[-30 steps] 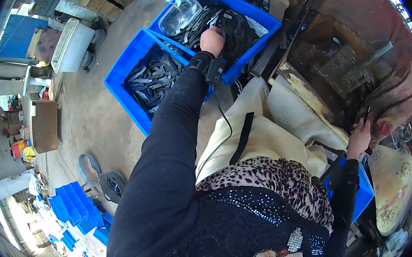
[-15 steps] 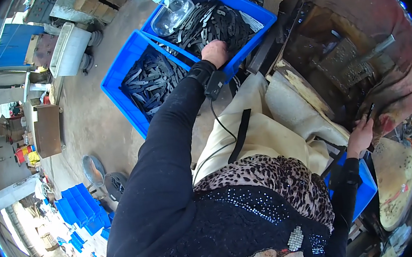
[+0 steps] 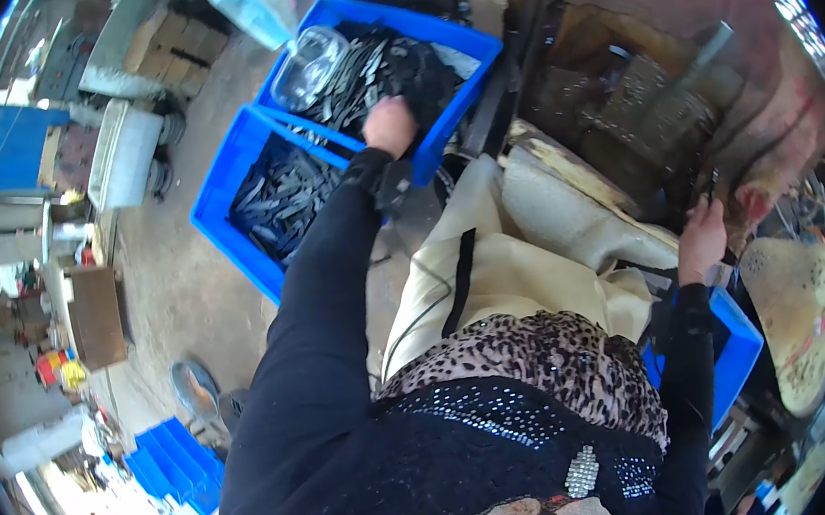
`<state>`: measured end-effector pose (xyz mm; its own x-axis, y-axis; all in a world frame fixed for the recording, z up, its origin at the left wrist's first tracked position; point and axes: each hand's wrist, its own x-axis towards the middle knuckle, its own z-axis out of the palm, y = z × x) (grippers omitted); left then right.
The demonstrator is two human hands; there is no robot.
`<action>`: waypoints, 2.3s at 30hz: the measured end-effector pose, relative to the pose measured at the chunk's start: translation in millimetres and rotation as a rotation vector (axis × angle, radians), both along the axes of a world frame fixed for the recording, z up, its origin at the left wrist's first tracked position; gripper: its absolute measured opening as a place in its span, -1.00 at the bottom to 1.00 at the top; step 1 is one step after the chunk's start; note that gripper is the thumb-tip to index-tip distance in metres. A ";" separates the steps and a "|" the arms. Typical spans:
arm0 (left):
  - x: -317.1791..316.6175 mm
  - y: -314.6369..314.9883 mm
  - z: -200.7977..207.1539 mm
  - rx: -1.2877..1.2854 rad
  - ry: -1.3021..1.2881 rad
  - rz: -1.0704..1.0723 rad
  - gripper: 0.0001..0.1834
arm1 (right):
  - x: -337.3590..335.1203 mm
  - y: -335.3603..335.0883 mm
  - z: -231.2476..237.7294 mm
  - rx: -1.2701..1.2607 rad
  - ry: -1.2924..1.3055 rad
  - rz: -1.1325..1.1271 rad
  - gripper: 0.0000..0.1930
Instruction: The person picks up metal pieces from a blue bin, holds them against a rotating grinding wheel, and dips them into a bucket of liquid. The person then places the finished pieces into a separate blue bin.
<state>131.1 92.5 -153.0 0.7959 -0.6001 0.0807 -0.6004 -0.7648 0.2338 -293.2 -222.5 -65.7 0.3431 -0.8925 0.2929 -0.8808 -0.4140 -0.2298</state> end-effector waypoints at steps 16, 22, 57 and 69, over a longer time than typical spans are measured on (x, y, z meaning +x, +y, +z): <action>-70.0 -74.0 144.6 -0.931 0.911 0.002 -0.52 | 15.1 -5.4 -3.1 0.013 -0.003 -0.064 -0.75; -120.2 -137.1 156.2 -0.933 1.197 -0.241 -0.31 | 18.1 -6.2 -5.7 0.012 -0.087 -0.006 -0.77; -160.4 -208.6 78.8 -0.652 -0.040 -0.504 -0.55 | 21.3 -4.9 -10.6 0.001 -0.150 0.052 -0.83; -168.0 -209.2 83.9 -0.528 -0.047 -0.466 -0.77 | 20.0 -4.7 -9.5 -0.062 -0.130 0.045 -0.88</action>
